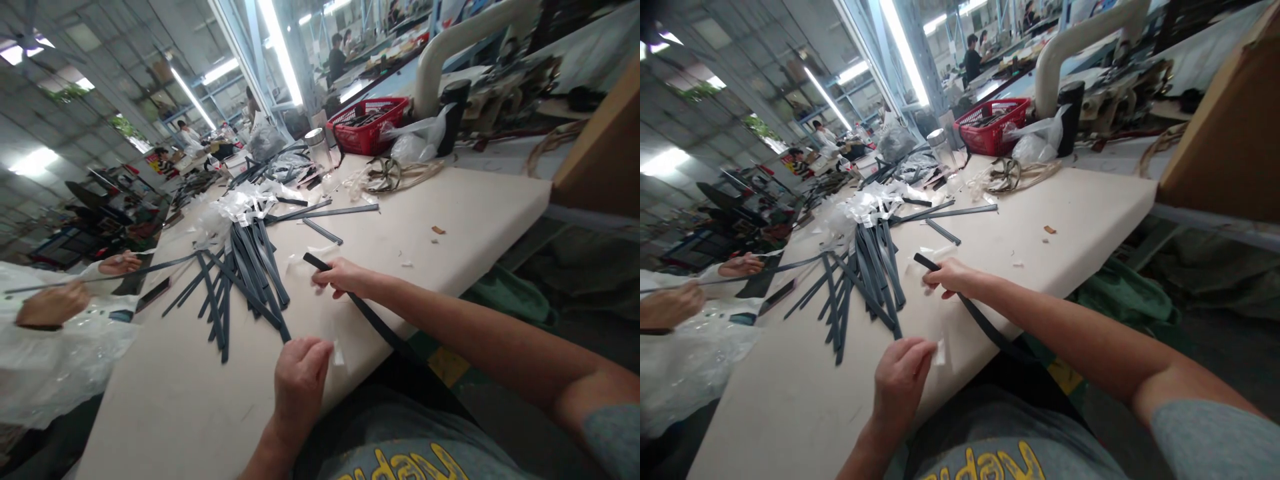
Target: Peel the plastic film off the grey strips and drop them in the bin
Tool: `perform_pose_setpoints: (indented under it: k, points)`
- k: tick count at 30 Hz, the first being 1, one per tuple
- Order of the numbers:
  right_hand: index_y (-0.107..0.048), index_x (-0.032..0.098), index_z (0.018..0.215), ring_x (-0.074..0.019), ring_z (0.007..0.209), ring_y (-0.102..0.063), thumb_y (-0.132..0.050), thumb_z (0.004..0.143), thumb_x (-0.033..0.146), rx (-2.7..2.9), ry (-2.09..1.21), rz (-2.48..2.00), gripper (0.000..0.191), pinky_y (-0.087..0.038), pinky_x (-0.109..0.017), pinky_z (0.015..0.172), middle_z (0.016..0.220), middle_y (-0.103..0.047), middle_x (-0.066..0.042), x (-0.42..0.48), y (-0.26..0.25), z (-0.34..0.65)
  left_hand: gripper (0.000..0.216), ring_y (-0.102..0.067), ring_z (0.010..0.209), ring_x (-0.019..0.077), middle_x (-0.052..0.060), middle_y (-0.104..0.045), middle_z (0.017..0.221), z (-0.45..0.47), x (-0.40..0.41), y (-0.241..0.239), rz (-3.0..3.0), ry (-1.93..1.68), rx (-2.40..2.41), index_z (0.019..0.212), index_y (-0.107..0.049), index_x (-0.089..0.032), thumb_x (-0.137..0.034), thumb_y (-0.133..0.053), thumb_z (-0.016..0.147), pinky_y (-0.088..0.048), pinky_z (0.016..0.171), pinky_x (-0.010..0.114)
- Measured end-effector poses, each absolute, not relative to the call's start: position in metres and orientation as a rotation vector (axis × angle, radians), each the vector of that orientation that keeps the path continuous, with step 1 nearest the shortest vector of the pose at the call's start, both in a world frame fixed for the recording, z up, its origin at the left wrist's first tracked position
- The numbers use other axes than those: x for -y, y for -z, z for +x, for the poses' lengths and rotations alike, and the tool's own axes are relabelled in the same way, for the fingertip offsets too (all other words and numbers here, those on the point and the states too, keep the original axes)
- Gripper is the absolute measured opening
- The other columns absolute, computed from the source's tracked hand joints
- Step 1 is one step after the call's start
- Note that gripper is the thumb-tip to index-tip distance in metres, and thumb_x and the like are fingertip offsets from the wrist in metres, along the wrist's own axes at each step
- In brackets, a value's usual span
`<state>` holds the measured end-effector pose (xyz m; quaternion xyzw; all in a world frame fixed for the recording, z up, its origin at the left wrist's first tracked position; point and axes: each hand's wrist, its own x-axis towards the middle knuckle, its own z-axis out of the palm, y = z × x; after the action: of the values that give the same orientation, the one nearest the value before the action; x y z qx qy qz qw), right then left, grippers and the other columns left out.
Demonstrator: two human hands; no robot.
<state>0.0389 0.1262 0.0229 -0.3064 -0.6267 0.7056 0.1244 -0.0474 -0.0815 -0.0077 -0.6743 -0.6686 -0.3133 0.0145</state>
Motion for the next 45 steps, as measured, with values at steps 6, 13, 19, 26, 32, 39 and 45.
perform_pose_setpoints:
  k: [6,13,19,26,32,39,45]
  points:
    - [-0.068,0.015,0.075,-0.0111,0.059,-0.058,-0.062,0.085,0.015,1.823,-1.989,-0.812,0.011,-0.039,-0.013,0.037,0.061,-0.061,0.001,-0.129,-0.032,0.042,0.014,-0.06,0.074,0.0188,0.003,-0.065,0.08,-0.04,0.075,-0.002,-2.103,1.313,2.305,0.085,-0.067,-0.022,-0.036,-0.069,0.083,-0.047,0.07,0.031]
    - [-0.07,0.014,0.075,-0.0094,0.053,-0.057,-0.062,0.086,0.014,1.807,-1.982,-0.737,0.013,-0.039,-0.013,0.038,0.055,-0.06,0.002,-0.126,-0.036,0.048,0.062,-0.055,0.064,0.0122,0.002,-0.064,0.084,-0.061,0.043,-0.004,-1.563,2.107,2.855,0.117,-0.061,-0.016,-0.047,-0.08,0.068,-0.047,0.059,0.024]
    - [-0.069,0.014,0.074,-0.0093,0.055,-0.058,-0.062,0.086,0.013,1.781,-1.977,-0.737,0.014,-0.039,-0.011,0.038,0.057,-0.061,0.002,-0.13,-0.033,0.049,0.039,-0.055,0.055,0.011,0.006,-0.068,0.067,-0.048,0.036,-0.01,-1.848,2.124,3.199,0.085,-0.077,-0.013,-0.047,-0.079,0.068,-0.046,0.057,0.023]
    - [-0.068,0.014,0.076,-0.0091,0.059,-0.06,-0.062,0.088,0.014,1.741,-1.969,-0.745,0.014,-0.04,-0.01,0.039,0.066,-0.064,0.0,-0.138,-0.021,0.051,0.032,-0.061,0.063,0.0117,0.01,-0.073,0.079,-0.039,0.034,-0.007,-1.685,2.447,3.385,0.076,-0.075,-0.012,-0.041,-0.084,0.065,-0.051,0.062,0.021]
    - [-0.066,0.013,0.082,-0.0091,0.048,-0.051,-0.054,0.095,0.025,1.712,-1.999,-0.803,0.021,-0.044,-0.014,0.039,0.06,-0.064,-0.001,-0.141,-0.023,0.062,0.03,-0.059,0.059,0.0095,0.005,-0.069,0.07,-0.027,0.03,0.004,-1.299,2.928,3.128,0.07,-0.071,-0.012,-0.035,-0.088,0.061,-0.05,0.059,0.019]
    - [-0.061,0.013,0.074,-0.0078,0.042,-0.039,-0.044,0.095,0.057,1.752,-2.143,-0.697,0.052,-0.049,-0.018,0.041,0.063,-0.068,-0.006,-0.1,-0.012,0.132,0.033,-0.062,0.063,0.0095,0.003,-0.07,0.072,-0.025,0.021,0.006,-0.88,3.264,2.625,0.07,-0.07,-0.014,-0.036,-0.092,0.057,-0.053,0.064,0.02]
    - [-0.059,0.014,0.076,-0.011,0.052,-0.056,-0.047,0.09,0.064,1.758,-2.288,-0.637,0.054,-0.044,-0.014,0.042,0.063,-0.066,-0.005,-0.035,0.022,0.164,0.035,-0.065,0.07,0.0106,0.006,-0.073,0.083,-0.015,0.013,0.009,-0.723,3.293,2.575,0.074,-0.073,-0.013,-0.037,-0.092,0.056,-0.054,0.068,0.02]
